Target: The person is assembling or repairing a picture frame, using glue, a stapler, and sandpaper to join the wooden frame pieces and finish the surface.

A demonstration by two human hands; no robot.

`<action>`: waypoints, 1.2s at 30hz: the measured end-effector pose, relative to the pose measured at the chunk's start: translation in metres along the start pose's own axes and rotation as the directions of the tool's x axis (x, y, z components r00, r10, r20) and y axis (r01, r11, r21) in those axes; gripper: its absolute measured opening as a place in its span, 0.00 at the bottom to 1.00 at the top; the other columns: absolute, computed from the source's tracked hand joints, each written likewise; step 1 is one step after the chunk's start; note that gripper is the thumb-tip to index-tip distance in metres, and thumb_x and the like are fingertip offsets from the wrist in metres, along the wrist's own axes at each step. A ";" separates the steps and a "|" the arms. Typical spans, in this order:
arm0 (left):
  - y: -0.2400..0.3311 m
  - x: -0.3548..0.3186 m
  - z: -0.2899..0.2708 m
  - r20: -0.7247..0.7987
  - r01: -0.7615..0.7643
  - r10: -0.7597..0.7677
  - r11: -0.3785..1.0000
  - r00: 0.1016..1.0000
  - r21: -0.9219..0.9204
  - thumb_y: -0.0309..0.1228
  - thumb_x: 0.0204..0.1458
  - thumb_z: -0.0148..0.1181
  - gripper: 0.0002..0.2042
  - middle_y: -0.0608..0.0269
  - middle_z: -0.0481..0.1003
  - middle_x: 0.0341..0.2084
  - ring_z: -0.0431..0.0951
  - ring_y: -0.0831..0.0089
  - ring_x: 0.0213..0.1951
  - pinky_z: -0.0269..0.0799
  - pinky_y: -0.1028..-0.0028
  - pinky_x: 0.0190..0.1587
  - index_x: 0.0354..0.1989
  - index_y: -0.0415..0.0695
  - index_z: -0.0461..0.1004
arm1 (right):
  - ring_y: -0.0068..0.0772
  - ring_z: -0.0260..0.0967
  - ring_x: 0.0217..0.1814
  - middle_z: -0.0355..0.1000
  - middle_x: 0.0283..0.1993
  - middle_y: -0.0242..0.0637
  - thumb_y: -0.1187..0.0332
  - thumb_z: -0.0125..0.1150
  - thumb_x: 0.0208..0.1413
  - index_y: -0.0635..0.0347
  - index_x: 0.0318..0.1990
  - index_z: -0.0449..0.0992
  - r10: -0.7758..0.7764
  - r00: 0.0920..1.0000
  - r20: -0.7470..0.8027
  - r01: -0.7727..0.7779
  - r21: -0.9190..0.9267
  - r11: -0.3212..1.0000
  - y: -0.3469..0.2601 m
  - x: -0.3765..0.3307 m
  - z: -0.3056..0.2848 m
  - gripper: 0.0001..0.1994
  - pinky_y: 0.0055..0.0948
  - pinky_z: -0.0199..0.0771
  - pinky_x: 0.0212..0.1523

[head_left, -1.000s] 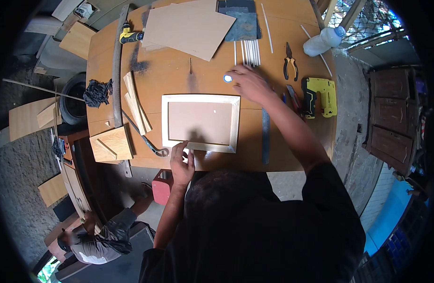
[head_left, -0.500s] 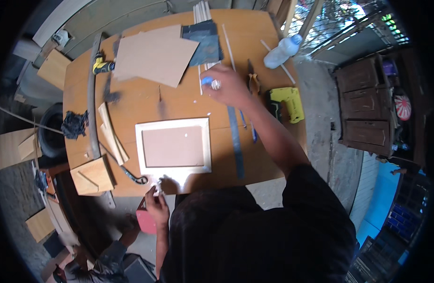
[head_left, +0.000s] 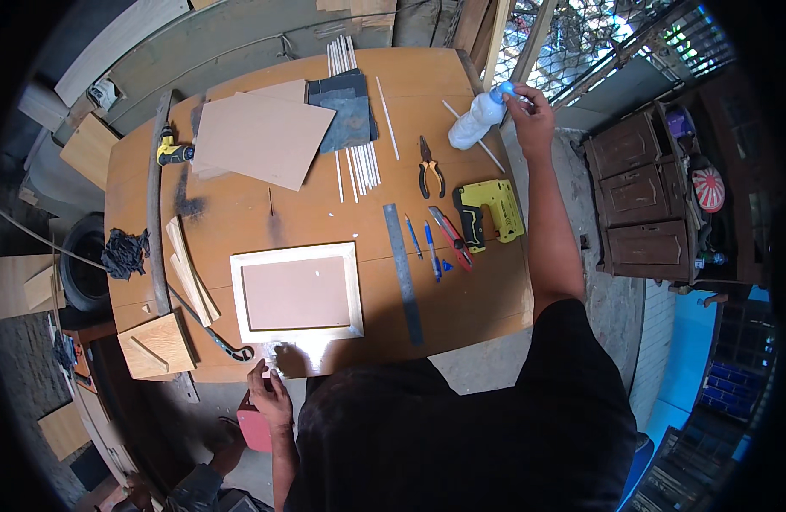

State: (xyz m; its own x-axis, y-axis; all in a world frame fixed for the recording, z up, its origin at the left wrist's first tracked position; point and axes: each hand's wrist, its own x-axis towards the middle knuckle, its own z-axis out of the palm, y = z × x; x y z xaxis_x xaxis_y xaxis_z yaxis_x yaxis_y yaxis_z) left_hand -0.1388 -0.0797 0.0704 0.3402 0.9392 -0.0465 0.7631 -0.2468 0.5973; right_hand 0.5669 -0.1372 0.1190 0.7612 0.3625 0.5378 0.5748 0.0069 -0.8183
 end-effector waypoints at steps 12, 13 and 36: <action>0.011 -0.004 0.001 0.008 -0.013 0.013 1.000 1.000 -0.016 0.27 0.61 0.54 0.15 0.52 0.74 0.39 0.74 0.65 0.30 0.71 0.67 0.34 0.55 0.37 0.72 | 0.30 0.75 0.46 0.77 0.46 0.35 0.72 0.69 0.53 0.55 0.52 0.79 -0.170 0.922 0.348 0.290 -0.328 0.899 -0.034 0.016 -0.016 0.17 0.30 0.73 0.47; 0.010 -0.003 0.002 0.009 -0.013 0.013 1.000 1.000 -0.014 0.27 0.61 0.54 0.15 0.52 0.74 0.39 0.74 0.65 0.30 0.71 0.67 0.34 0.55 0.37 0.72 | 0.38 0.76 0.46 0.76 0.44 0.38 0.71 0.68 0.53 0.55 0.54 0.78 -0.191 0.882 0.431 0.369 -0.378 0.849 -0.039 0.018 -0.019 0.19 0.36 0.75 0.48; 0.000 0.033 -0.024 -0.188 0.006 -0.023 0.996 0.982 -0.089 0.26 0.59 0.56 0.14 0.49 0.75 0.41 0.77 0.58 0.42 0.73 0.64 0.44 0.52 0.38 0.74 | 0.52 0.77 0.40 0.78 0.39 0.55 0.48 0.61 0.61 0.65 0.49 0.79 0.255 0.742 0.621 0.354 -0.684 0.638 -0.020 0.083 -0.027 0.25 0.42 0.74 0.45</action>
State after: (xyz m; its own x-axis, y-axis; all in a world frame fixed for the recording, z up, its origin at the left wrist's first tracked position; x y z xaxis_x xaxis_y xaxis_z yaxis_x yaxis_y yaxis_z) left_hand -0.1403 -0.0426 0.0878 0.2132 0.9727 0.0913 0.7135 -0.2189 0.6656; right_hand 0.6267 -0.1324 0.1853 0.5245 0.8490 0.0642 0.8412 -0.5052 -0.1926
